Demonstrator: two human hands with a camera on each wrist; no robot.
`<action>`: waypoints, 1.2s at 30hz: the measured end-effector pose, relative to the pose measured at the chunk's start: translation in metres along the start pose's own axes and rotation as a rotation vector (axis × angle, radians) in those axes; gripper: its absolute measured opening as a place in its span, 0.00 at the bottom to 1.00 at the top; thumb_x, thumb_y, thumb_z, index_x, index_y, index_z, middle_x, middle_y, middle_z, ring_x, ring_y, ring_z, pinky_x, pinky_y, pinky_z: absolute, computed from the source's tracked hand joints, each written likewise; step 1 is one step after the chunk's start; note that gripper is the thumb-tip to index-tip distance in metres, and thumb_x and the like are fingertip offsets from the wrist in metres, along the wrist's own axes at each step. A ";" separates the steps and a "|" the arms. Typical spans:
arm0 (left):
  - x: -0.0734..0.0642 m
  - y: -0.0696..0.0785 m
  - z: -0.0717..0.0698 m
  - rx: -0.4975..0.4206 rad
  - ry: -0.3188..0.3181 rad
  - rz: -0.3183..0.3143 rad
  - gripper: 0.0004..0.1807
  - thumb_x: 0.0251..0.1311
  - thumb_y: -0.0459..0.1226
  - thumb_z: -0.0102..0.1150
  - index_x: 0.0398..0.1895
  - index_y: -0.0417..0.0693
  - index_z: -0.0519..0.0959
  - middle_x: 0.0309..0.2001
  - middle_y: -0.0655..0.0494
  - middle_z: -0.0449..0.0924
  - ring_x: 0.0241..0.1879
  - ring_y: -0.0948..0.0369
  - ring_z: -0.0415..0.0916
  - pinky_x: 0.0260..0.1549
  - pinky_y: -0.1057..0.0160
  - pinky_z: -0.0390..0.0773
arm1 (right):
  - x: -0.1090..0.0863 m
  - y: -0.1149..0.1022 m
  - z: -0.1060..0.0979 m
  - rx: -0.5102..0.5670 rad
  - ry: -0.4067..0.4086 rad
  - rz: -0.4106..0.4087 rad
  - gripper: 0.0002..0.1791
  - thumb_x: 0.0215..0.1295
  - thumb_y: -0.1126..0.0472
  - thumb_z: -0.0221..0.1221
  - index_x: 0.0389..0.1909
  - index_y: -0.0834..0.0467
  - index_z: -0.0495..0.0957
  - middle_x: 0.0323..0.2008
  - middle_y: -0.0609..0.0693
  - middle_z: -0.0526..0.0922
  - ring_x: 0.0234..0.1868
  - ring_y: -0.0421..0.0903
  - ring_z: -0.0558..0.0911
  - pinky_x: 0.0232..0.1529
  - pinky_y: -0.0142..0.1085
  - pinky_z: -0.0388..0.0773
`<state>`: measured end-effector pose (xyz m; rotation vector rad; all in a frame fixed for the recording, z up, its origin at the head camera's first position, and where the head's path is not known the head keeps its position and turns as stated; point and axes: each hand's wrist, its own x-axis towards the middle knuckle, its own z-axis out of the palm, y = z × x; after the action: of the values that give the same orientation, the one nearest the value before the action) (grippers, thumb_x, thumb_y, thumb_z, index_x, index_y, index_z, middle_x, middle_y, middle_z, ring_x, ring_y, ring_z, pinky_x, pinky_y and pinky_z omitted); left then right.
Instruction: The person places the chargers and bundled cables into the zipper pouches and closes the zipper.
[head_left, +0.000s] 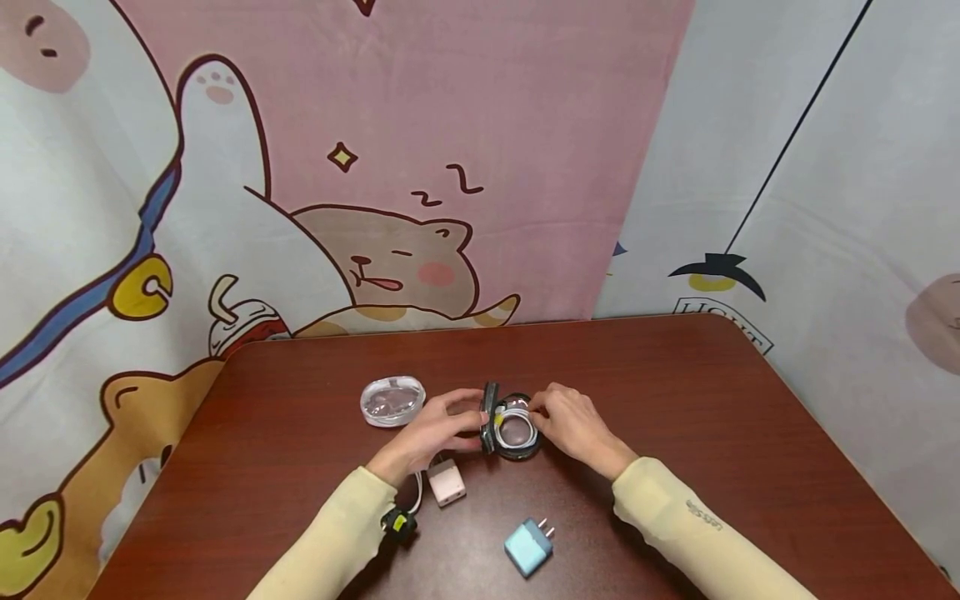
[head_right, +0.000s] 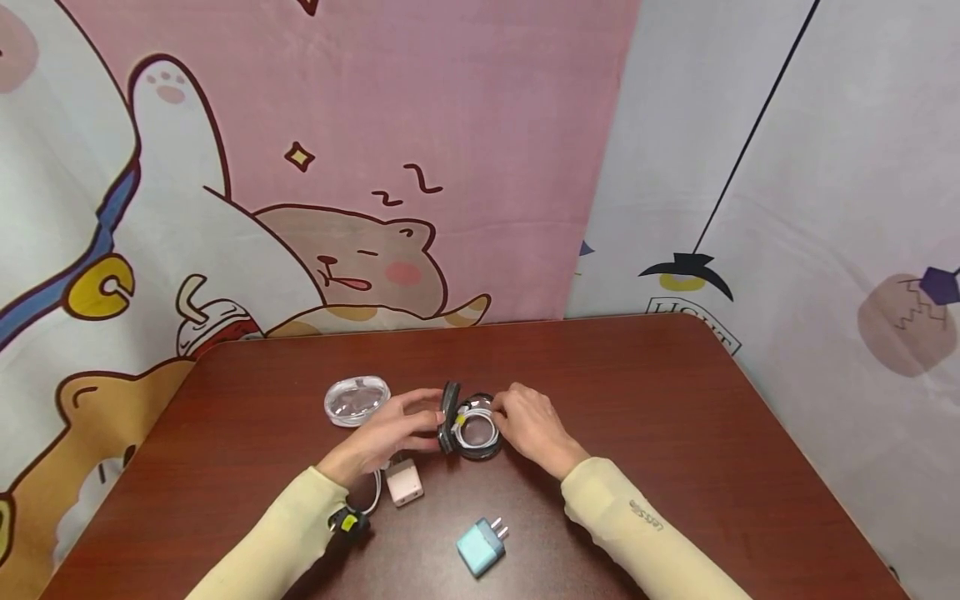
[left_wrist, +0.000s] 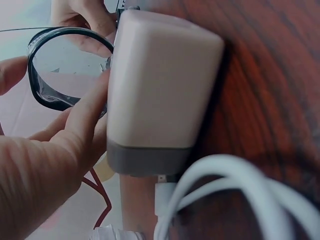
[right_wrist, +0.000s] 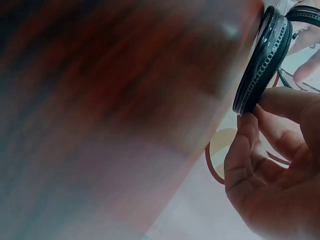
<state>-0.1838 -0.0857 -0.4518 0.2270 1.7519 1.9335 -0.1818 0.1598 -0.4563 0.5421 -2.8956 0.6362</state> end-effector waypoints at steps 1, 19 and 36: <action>0.000 0.000 0.000 -0.005 -0.003 0.001 0.33 0.66 0.33 0.61 0.73 0.33 0.65 0.64 0.32 0.73 0.54 0.49 0.81 0.51 0.47 0.84 | 0.000 0.001 0.000 -0.006 0.004 0.007 0.04 0.61 0.65 0.70 0.36 0.56 0.90 0.29 0.47 0.80 0.32 0.46 0.79 0.33 0.46 0.79; -0.003 0.002 -0.001 0.015 0.002 -0.007 0.32 0.69 0.34 0.62 0.74 0.35 0.66 0.61 0.36 0.75 0.54 0.49 0.82 0.51 0.49 0.84 | -0.014 -0.008 -0.024 0.062 0.003 0.023 0.08 0.65 0.56 0.68 0.42 0.53 0.87 0.37 0.45 0.84 0.35 0.42 0.79 0.35 0.42 0.78; -0.003 0.004 0.000 0.025 0.012 -0.014 0.32 0.69 0.35 0.62 0.74 0.35 0.67 0.62 0.36 0.75 0.52 0.54 0.82 0.52 0.48 0.83 | -0.065 -0.022 -0.046 0.068 -0.197 -0.334 0.15 0.71 0.51 0.66 0.53 0.53 0.85 0.49 0.42 0.83 0.49 0.42 0.83 0.49 0.45 0.82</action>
<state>-0.1825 -0.0874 -0.4478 0.2119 1.7816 1.9079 -0.1115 0.1812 -0.4196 1.1263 -2.8617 0.6628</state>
